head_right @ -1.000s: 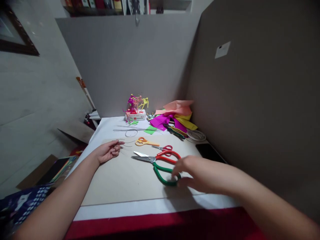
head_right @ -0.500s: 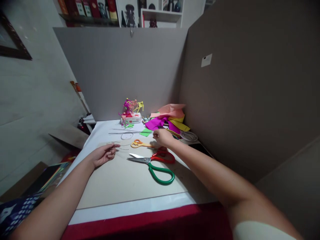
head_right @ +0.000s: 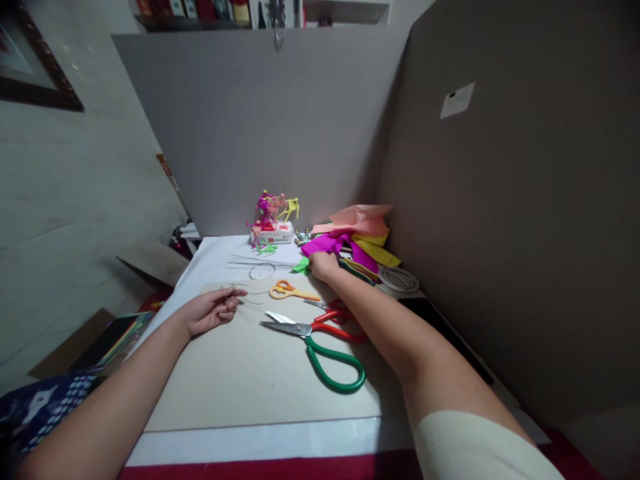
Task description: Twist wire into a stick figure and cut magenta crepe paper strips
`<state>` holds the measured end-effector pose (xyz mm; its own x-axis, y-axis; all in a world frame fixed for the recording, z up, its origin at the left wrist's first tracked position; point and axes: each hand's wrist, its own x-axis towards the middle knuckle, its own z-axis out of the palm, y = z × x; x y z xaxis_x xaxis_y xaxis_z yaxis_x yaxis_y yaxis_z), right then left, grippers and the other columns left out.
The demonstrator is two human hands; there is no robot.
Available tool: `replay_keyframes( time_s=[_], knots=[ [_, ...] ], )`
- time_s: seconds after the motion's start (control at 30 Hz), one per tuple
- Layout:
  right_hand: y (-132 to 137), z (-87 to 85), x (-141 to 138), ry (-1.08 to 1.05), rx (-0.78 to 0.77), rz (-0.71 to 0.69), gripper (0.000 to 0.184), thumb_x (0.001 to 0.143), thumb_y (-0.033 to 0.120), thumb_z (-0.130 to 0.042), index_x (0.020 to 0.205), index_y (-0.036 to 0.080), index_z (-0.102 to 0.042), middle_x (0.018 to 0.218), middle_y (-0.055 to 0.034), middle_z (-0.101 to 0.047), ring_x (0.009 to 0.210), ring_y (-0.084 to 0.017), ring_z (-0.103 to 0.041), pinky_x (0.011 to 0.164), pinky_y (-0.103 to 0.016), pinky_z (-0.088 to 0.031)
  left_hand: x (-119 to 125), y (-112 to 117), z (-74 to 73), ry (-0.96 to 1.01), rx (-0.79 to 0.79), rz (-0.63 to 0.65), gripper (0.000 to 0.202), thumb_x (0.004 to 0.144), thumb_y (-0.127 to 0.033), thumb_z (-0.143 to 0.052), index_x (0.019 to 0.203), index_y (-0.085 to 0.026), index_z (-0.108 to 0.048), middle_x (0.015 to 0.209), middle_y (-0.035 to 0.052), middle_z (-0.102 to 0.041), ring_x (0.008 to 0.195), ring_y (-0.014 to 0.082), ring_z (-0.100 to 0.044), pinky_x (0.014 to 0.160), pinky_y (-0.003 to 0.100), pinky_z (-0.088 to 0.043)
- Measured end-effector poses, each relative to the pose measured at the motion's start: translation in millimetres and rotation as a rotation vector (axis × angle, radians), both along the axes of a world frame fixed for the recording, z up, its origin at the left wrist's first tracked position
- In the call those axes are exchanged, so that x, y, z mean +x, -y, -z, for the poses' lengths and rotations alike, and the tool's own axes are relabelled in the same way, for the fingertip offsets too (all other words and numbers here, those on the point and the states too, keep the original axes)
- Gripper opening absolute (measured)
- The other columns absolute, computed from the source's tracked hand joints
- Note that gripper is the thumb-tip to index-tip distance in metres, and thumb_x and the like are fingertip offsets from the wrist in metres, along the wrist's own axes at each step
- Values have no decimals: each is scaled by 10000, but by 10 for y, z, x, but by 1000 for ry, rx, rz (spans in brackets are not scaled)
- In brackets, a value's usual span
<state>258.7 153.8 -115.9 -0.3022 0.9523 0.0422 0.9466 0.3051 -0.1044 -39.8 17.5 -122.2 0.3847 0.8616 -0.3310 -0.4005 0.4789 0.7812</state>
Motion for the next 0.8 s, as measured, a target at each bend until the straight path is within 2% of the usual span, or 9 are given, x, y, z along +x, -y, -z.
replay_keyframes(
  time_s=[0.1,0.2,0.3,0.37,0.47,0.53,0.67,0.8],
  knots=[
    [42,-81,69,-27,29,-17,295,896,315,-517,1145,159,-544,1159,-84,-559,979,-198,-576,827,-399,-496,2,4,-2,0,5,1,220,879,-192,-498,959,-33,-628,575,3,-485,419,22,-318,413,147,-305],
    [198,-167,61,-77,71,-103,304,898,327,-508,1144,153,-546,1167,-85,-559,1015,-207,-562,863,-415,-467,5,8,-4,-5,9,1,219,875,-191,-505,958,-31,-629,585,10,-494,422,22,-320,412,145,-303],
    [427,-188,-38,-107,27,-241,259,897,356,-489,1054,199,-621,1065,-40,-636,973,-174,-579,857,-291,-432,11,5,-2,-11,14,0,218,871,-188,-509,958,-29,-630,593,14,-500,422,20,-319,412,144,-305],
    [557,-168,-131,-108,-16,-288,300,870,434,-505,998,207,-656,1020,-47,-664,962,-179,-583,827,-248,-413,16,5,4,-16,21,-9,220,871,-192,-509,955,-30,-632,594,15,-502,422,20,-320,413,145,-308],
    [637,-139,-272,-98,-59,-251,466,845,563,-464,992,164,-655,1054,-118,-649,1017,-240,-560,821,-287,-409,28,20,16,-31,39,-37,222,871,-203,-513,956,-39,-636,593,15,-506,423,21,-323,411,144,-309],
    [614,-140,-357,-80,-113,-198,511,864,578,-415,997,141,-644,1028,-133,-646,980,-245,-577,799,-319,-435,39,43,22,-46,53,-57,223,869,-208,-519,962,-44,-638,596,17,-511,422,20,-321,409,141,-306],
    [508,-177,-499,-20,-229,-114,333,901,401,-484,1085,139,-576,1068,-83,-605,915,-186,-598,797,-377,-494,57,106,19,-66,73,-76,228,863,-213,-530,971,-45,-640,603,15,-508,429,20,-327,408,139,-303],
    [434,-210,-578,11,-262,-70,302,894,320,-520,1141,147,-546,1145,-87,-565,969,-197,-582,819,-391,-500,63,145,15,-78,75,-89,232,862,-217,-531,971,-47,-644,604,11,-500,431,20,-325,409,140,-303]
  ],
)
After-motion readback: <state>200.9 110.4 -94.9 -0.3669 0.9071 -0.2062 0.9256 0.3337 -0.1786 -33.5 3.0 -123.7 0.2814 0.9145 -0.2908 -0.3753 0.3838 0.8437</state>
